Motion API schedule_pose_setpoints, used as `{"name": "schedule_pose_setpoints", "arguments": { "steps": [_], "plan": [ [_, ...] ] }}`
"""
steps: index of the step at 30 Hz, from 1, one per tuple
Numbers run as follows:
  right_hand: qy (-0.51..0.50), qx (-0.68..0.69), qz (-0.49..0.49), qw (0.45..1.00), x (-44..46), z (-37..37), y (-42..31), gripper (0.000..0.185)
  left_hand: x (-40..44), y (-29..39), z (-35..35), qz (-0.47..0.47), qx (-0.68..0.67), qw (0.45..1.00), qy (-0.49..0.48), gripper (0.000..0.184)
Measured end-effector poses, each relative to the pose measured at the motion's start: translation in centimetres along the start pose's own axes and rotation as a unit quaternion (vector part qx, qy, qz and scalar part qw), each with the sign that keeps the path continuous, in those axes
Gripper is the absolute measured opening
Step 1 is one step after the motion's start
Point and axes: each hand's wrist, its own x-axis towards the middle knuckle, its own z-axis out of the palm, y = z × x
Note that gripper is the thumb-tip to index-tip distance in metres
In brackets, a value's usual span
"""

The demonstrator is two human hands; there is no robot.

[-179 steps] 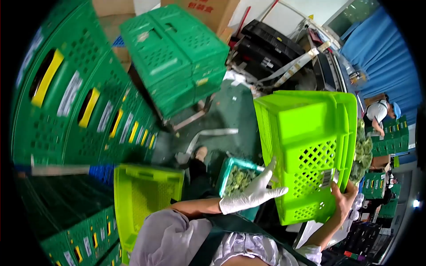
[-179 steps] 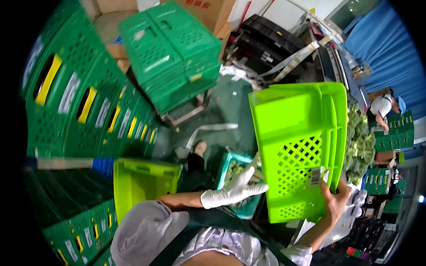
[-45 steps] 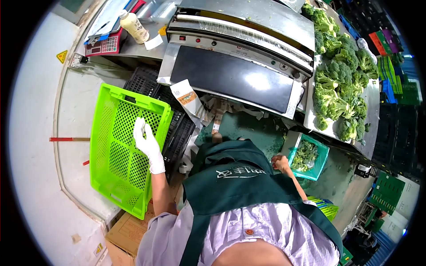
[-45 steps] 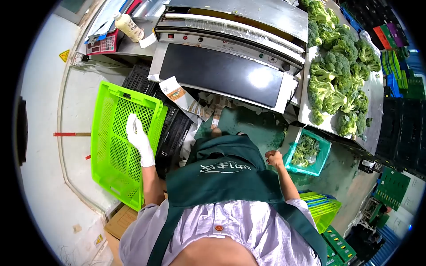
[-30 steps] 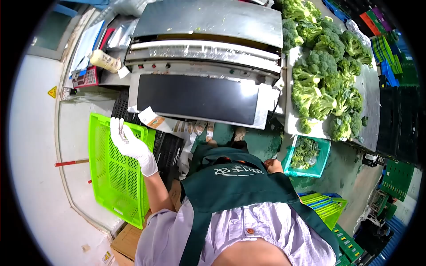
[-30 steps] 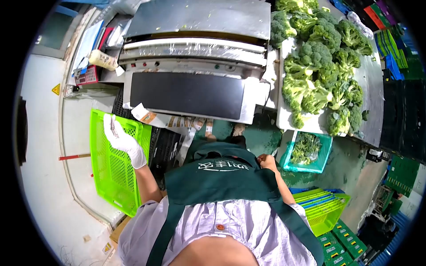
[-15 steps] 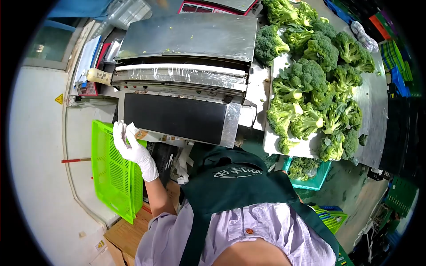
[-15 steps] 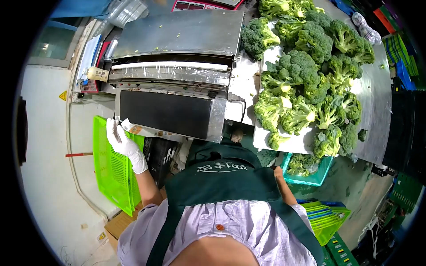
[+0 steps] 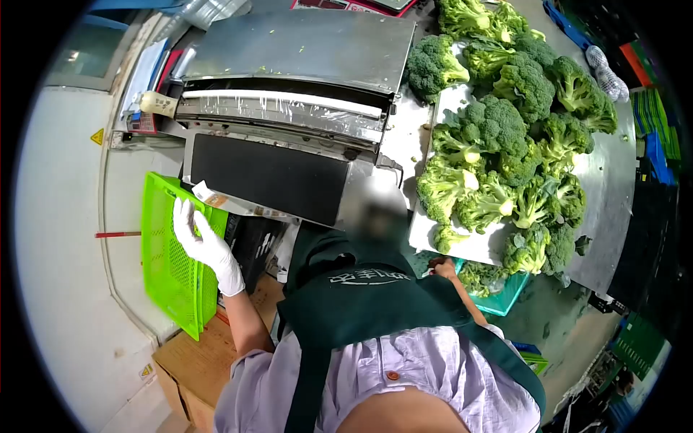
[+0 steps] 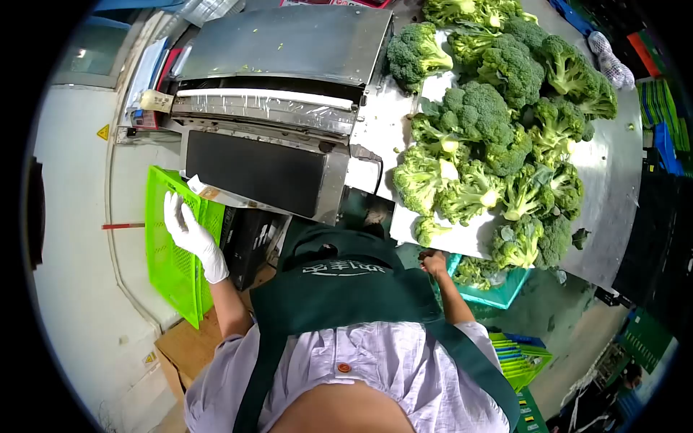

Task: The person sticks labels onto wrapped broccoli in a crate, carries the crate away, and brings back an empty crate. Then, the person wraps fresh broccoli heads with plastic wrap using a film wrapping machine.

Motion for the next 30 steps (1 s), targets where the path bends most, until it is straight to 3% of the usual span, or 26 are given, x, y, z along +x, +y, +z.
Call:
{"name": "schedule_pose_setpoints", "arguments": {
  "steps": [1, 3, 4, 7, 9, 10, 20, 27, 30],
  "plan": [
    [0.003, 0.006, 0.001, 1.0, -1.0, 0.0, -1.4, 0.02, 0.1, 0.1, 0.0, 0.004, -0.004, 1.0, -0.003, 0.023],
    [0.034, -0.252, -0.026, 0.967, -2.7, 0.1, -2.6, 0.026, 0.1, 0.1, -0.1, 0.046, 0.053, 0.997, -0.024, 0.024],
    [0.058, -0.259, -0.056, 0.963, -1.5, 0.3, -0.4, 0.032, 0.3, 0.4, -0.2, 0.062, 0.058, 0.996, -0.027, 0.025],
    [0.041, -0.227, -0.027, 0.973, 1.6, 1.0, 4.5, 0.037, 1.3, 0.4, -0.3, 0.1, 0.102, 0.989, -0.033, 0.023],
    [0.164, -0.208, 0.052, 0.963, 0.0, 3.0, 3.8, 0.038, 1.8, -0.1, -0.1, 0.09, 0.081, 0.992, -0.03, 0.023],
    [0.174, -0.203, 0.056, 0.962, -0.4, 3.0, 4.1, 0.037, 2.2, -0.1, 0.0, 0.089, 0.07, 0.993, -0.031, 0.023],
    [0.121, -0.148, 0.036, 0.981, -3.2, 2.0, 5.4, 0.026, 4.1, -4.3, 0.2, 0.076, -0.006, 0.997, -0.033, 0.026],
    [0.112, -0.119, -0.017, 0.986, -1.8, 9.7, 3.6, 0.019, 7.8, -10.9, -0.4, 0.07, -0.068, 0.993, -0.061, 0.025],
    [0.134, -0.122, -0.063, 0.981, -6.4, 13.8, -0.8, 0.017, 9.9, -12.6, -0.4, 0.01, -0.139, 0.988, -0.072, 0.024]
  ]
}}
